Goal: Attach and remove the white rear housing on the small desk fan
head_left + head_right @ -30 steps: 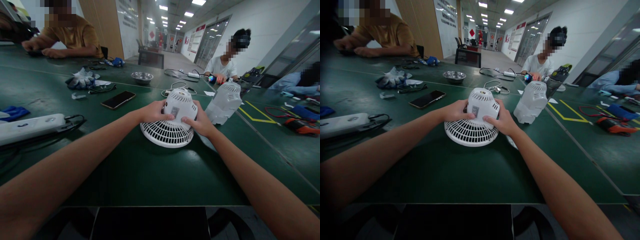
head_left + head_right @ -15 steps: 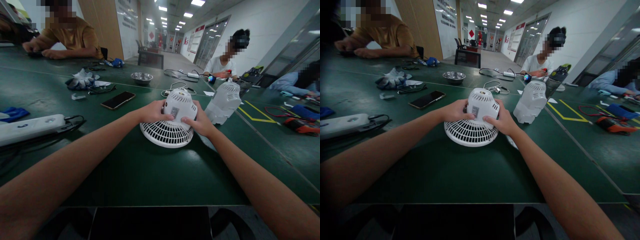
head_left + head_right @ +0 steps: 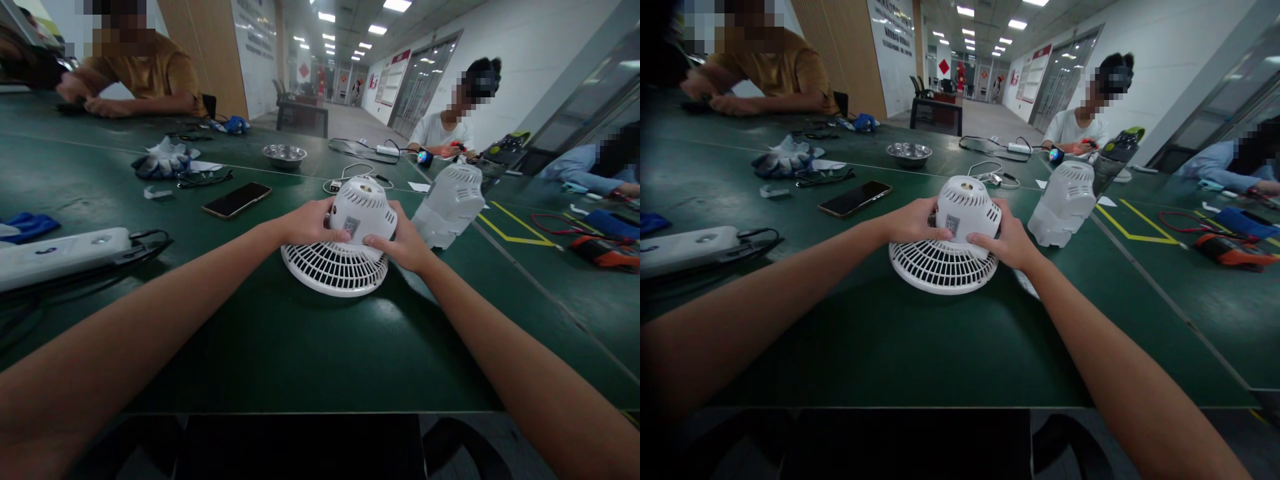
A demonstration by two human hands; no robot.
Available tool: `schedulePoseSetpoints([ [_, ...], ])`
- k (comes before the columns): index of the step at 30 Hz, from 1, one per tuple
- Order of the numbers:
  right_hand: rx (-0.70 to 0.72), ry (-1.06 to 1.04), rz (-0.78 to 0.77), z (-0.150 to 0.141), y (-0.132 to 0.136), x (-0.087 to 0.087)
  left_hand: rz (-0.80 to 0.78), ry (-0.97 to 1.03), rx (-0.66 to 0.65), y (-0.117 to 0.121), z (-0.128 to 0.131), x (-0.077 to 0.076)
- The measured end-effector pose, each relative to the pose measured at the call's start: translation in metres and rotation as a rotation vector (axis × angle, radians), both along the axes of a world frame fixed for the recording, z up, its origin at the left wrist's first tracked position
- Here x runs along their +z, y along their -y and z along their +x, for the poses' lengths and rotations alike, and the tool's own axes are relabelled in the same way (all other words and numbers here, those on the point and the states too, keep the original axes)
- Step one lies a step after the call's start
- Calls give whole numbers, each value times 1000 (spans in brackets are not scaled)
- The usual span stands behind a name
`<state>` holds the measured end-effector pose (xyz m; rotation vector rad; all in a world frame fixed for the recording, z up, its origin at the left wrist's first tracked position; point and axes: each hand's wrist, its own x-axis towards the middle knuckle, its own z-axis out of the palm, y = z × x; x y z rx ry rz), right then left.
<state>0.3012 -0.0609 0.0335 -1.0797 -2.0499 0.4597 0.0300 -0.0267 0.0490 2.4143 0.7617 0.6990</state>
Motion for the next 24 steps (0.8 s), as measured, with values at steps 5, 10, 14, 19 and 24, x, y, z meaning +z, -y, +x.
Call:
schedulePoseSetpoints([
  [5,-12,-5,-33,-2,2,1,8,-14,1,-2,0,-2],
  [10,-26,-3,-19,-3,2,0,-2,9,-17,-4,-1,-5],
  [14,-35,4,18,-5,2,-2,-63,-53,11,-3,0,-2],
  [19,-81,6,34,-9,5,0,-161,-150,34,0,1,2],
  [24,-83,0,49,-10,7,0,-194,-190,74,2,2,4],
])
